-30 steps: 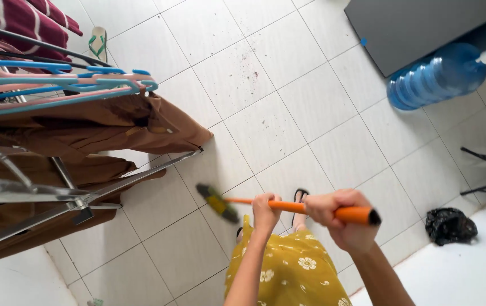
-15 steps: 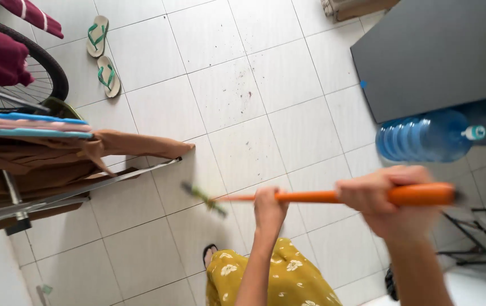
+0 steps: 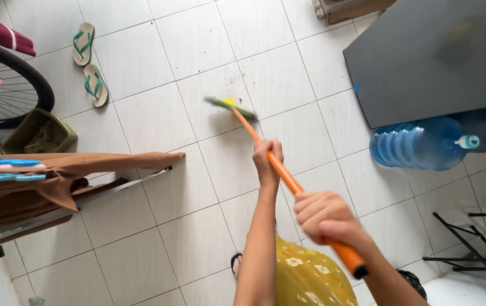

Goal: The person sweeps a tiled floor with a broom, moving debris toward a doorway. They navigate around furniture, water jugs, and a clothes rack while sweeping different sections of the room.

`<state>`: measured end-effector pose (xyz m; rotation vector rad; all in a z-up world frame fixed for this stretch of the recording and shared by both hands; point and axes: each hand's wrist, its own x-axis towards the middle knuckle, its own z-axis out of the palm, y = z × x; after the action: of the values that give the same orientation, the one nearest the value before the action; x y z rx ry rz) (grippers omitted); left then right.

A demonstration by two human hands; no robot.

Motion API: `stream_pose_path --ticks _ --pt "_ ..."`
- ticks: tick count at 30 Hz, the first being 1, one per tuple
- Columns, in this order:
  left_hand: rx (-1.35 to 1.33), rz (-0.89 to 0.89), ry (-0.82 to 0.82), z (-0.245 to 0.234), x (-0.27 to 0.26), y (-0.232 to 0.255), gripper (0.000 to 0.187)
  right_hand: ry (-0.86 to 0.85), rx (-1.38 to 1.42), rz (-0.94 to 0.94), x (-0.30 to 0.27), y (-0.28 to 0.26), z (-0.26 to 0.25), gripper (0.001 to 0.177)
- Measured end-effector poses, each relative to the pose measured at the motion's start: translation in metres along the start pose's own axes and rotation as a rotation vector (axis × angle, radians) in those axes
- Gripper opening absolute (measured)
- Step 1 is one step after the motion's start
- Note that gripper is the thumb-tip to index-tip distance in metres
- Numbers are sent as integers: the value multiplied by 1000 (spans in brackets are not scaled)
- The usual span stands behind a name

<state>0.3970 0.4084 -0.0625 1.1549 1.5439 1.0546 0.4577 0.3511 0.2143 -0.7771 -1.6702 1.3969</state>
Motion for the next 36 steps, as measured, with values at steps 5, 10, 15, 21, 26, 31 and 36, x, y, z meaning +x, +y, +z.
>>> stream_pose_path --ticks 5,10,15,21,26,31,36 --pt "36 252 -25 17 0 50 44 184 44 -14 -4 -49 -33 40" --pt "43 316 -184 1 -60 78 43 35 144 29 -21 -84 -60 40" --pt "76 192 -792 -17 -66 52 39 -16 238 103 -21 -66 -61 42" --pt "268 265 -765 10 32 -57 32 294 80 179 15 -7 -18 40" --pt "255 447 -540 -16 101 -23 37 809 208 1 39 21 12 39" --pt "95 529 -347 -18 43 102 41 934 117 113 51 -83 -8 44" --pt "127 213 -464 -6 18 46 44 751 149 -69 40 -34 -18 45"
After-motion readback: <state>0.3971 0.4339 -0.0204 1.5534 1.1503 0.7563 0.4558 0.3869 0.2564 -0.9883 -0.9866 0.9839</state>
